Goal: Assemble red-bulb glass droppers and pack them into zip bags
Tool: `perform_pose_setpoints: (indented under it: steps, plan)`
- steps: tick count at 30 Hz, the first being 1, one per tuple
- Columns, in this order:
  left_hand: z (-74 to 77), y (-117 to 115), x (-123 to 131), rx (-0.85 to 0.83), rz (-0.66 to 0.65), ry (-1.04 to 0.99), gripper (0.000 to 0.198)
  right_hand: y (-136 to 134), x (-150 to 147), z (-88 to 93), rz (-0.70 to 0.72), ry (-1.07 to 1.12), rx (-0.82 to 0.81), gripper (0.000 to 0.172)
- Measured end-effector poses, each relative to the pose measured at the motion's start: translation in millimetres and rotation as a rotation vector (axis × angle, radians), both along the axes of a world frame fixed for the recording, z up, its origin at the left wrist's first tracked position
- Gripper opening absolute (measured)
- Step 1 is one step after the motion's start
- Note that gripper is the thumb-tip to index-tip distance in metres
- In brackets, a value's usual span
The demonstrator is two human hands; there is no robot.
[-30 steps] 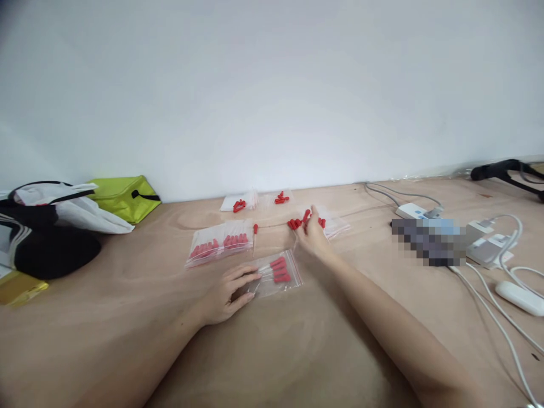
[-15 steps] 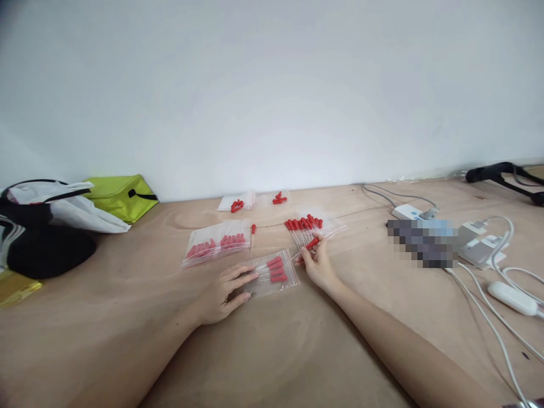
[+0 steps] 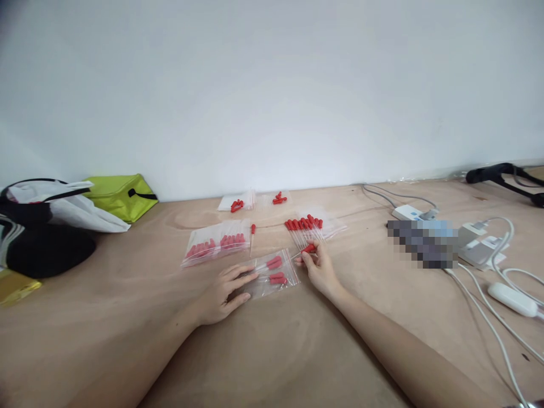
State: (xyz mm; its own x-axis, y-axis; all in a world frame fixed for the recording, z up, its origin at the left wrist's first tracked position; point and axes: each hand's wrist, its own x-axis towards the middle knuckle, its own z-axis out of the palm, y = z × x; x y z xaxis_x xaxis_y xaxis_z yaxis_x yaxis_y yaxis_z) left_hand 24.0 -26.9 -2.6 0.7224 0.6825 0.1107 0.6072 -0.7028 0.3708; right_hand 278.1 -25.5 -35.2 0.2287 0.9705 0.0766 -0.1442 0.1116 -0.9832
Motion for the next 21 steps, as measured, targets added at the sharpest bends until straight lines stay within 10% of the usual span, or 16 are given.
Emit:
perform_pose_setpoints:
  steps: [21]
  plan:
    - [-0.7, 0, 0, 0.017, -0.01, 0.024, 0.043, 9, -1, -0.4, 0.426, -0.462, -0.044, 0.022]
